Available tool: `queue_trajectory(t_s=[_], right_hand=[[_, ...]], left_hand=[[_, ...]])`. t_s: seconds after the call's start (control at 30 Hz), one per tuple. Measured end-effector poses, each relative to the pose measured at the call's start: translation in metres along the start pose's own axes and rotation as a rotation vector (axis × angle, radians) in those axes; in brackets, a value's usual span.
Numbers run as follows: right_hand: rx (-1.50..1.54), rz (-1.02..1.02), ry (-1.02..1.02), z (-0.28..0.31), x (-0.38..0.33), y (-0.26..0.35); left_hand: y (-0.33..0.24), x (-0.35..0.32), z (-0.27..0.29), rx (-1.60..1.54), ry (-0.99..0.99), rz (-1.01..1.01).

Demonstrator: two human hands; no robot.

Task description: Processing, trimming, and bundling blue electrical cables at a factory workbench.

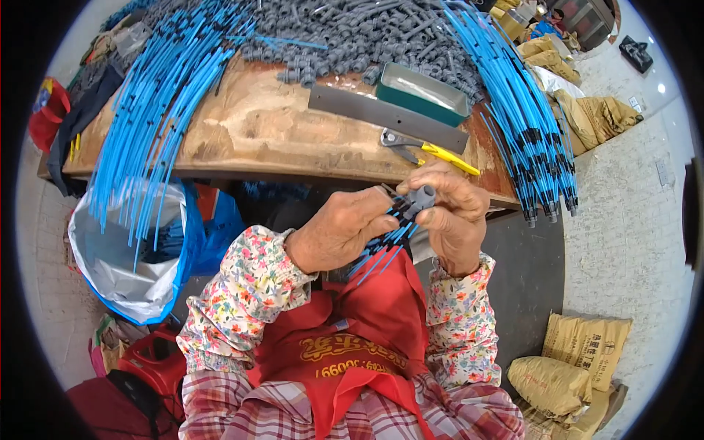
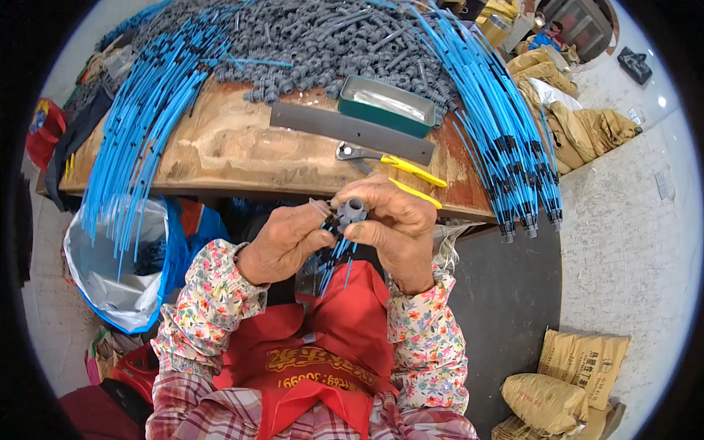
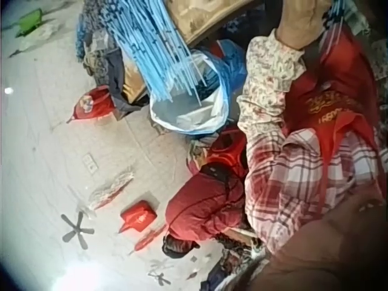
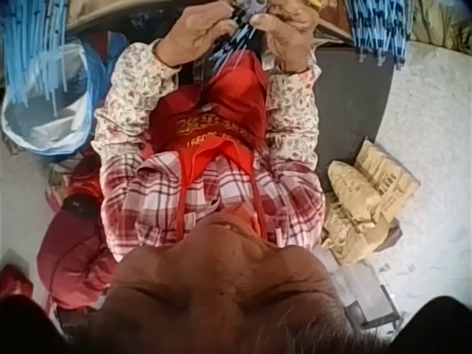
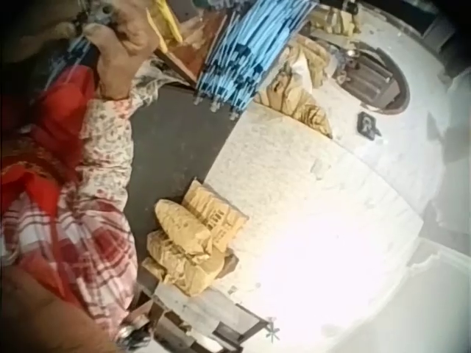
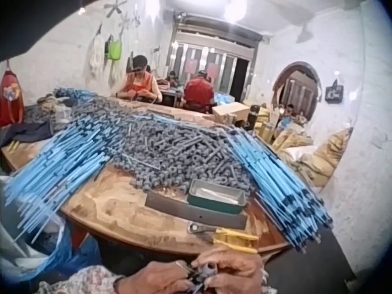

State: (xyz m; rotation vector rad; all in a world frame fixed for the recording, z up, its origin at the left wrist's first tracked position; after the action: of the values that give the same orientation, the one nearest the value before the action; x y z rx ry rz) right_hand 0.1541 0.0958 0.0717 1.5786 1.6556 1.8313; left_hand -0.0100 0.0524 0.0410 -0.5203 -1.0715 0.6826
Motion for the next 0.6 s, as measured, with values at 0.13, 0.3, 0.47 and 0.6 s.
queue_trajectory(t_s=[0.13,0.3,0.47,0.6], right_hand=[[0.074,-0.116,-0.016,-0.008,-0.005,0.015],[-0.344,-0.091,0.063,-0.002,-0.019,0.016],[-0.405,0.145,0.079,-0.009,-0.024,0.033],[-0.365,0.169,0.125,-0.006,-0.024,0.038]], left_hand=[[-0.013,0.001,0.001,-0.071,0.059,0.087],[-0.012,-0.007,-0.004,-0.145,0.089,0.213],[-0.022,-0.007,-0.005,-0.430,0.129,0.339],[-0.017,-0.003,-0.007,-0.524,0.165,0.405]])
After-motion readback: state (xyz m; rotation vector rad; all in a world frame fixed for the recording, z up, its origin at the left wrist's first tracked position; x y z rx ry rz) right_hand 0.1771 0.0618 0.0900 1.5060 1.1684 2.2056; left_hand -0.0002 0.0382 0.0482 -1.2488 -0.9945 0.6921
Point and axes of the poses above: each hand's wrist, its own x-axis towards the middle knuckle, its own z-axis out of the back of the hand, y = z × x, the point moved 2 cm from there along x, towards the middle knuckle, and after that the axes turned 6 degrees about x, right-handed, at the moved point
